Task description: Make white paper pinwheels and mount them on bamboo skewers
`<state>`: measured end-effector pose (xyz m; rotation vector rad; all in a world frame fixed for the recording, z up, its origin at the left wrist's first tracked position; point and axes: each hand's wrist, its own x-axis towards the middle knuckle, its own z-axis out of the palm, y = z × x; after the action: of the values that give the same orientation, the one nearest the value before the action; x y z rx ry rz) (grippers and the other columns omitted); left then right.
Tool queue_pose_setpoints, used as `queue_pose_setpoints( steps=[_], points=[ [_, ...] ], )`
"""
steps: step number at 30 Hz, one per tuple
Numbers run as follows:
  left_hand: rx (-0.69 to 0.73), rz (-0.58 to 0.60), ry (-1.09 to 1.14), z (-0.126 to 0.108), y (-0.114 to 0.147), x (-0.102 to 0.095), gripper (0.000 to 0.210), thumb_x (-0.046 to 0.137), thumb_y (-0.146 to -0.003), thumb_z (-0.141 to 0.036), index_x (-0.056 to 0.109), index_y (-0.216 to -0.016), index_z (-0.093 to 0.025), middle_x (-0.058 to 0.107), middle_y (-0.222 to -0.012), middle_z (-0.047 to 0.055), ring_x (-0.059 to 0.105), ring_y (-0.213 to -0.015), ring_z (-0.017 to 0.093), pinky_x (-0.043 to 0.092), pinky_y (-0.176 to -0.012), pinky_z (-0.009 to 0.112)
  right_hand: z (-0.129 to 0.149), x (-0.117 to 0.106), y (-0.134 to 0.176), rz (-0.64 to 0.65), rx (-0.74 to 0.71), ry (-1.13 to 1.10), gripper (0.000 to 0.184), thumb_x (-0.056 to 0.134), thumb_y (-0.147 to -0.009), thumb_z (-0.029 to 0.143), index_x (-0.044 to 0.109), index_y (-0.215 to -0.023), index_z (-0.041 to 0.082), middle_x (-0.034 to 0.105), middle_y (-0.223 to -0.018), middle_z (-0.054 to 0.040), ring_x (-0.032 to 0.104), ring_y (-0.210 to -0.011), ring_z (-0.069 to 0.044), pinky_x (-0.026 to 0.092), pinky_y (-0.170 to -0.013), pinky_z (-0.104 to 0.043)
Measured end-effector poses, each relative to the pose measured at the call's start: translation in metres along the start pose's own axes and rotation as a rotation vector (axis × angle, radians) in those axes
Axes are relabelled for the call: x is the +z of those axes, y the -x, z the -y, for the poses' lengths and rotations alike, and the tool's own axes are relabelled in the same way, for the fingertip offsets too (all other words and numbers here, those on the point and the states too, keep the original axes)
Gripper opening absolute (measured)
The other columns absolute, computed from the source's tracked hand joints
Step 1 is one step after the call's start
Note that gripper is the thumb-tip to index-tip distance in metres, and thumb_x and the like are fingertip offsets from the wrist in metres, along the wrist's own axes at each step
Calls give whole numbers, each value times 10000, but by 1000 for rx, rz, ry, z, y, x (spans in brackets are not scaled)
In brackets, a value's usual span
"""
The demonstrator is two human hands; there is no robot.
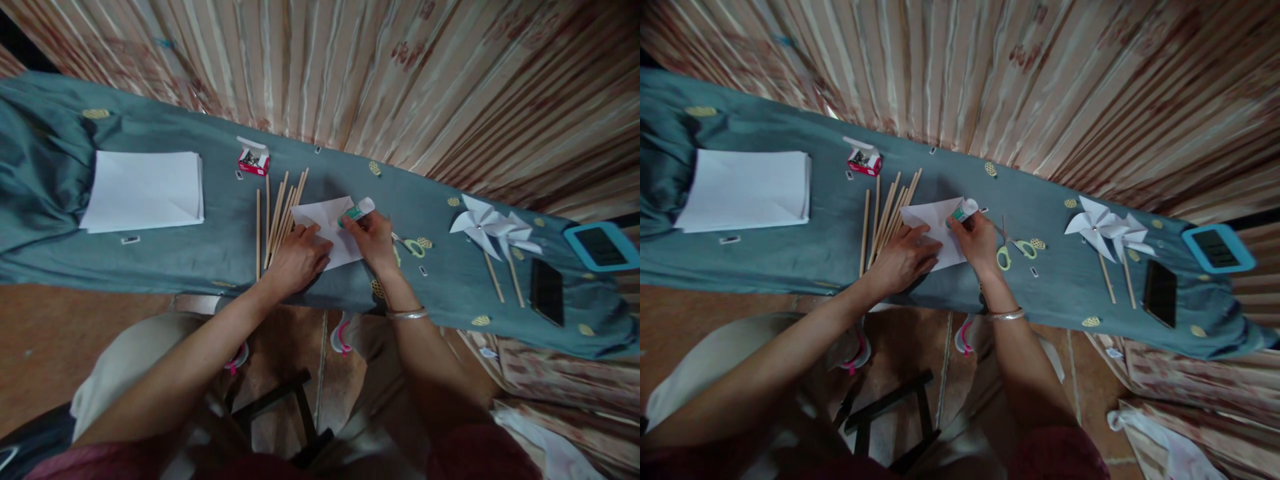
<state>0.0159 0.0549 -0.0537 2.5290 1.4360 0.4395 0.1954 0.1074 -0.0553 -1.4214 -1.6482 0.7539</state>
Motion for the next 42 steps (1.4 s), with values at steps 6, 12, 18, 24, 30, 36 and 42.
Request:
queue_pose_setpoints(
  steps=[6,12,18,24,30,36,42],
  points=[
    [-3,-18,22,-1,0,-2,274,531,-902,-284,716,-1074,-181,541,-1293,157,509,-1104,323,444,-957,497,6,10,4,-90,100,-168,217,718,-727,364,635,-843,201,708,-780,-10,674,-745,-189,532,-732,-347],
    [-31,-39,178,2,0,2,320,542,-894,-284,690,-1149,-159,532,-1331,168,502,-1157,334,413,-1007,523,6,-8,-5,-194,433,-937,190,755,-741,317,596,-733,213,667,-695,59,647,-641,-93,569,-731,-257],
    [-298,-266,958,6,-3,-7,349,570,-793,-267,692,-1107,-176,614,-1245,96,537,-1169,272,393,-1046,458,16,-23,-2,-164,421,-1071,129,767,-754,276,647,-748,229,716,-780,44,687,-776,-94,575,-844,-232],
    [-679,-356,1899,4,-13,-22,214,482,-670,-129,681,-746,-144,668,-885,45,608,-850,142,494,-848,264,36,-12,21,60,420,-1019,227,831,-666,314,735,-848,218,731,-787,29,671,-695,-96,593,-720,-210],
    [-757,-303,2076,-2,-17,-24,224,463,-661,-34,648,-774,-87,657,-848,81,627,-859,142,490,-883,227,52,7,34,99,373,-912,282,882,-556,361,761,-767,217,746,-811,20,652,-675,-90,556,-640,-194],
    [-750,-290,2076,-7,-15,-28,283,449,-675,1,628,-881,-75,681,-917,95,649,-945,145,459,-978,234,54,13,32,65,328,-855,288,887,-537,355,761,-762,227,742,-771,35,667,-740,-110,551,-783,-249],
    [-719,-303,1972,-5,-11,-26,277,436,-705,-35,632,-890,-102,699,-996,94,647,-982,149,430,-1043,293,52,19,33,-11,206,-706,276,851,-586,345,743,-809,225,753,-810,18,691,-781,-156,555,-856,-337]
  ],
)
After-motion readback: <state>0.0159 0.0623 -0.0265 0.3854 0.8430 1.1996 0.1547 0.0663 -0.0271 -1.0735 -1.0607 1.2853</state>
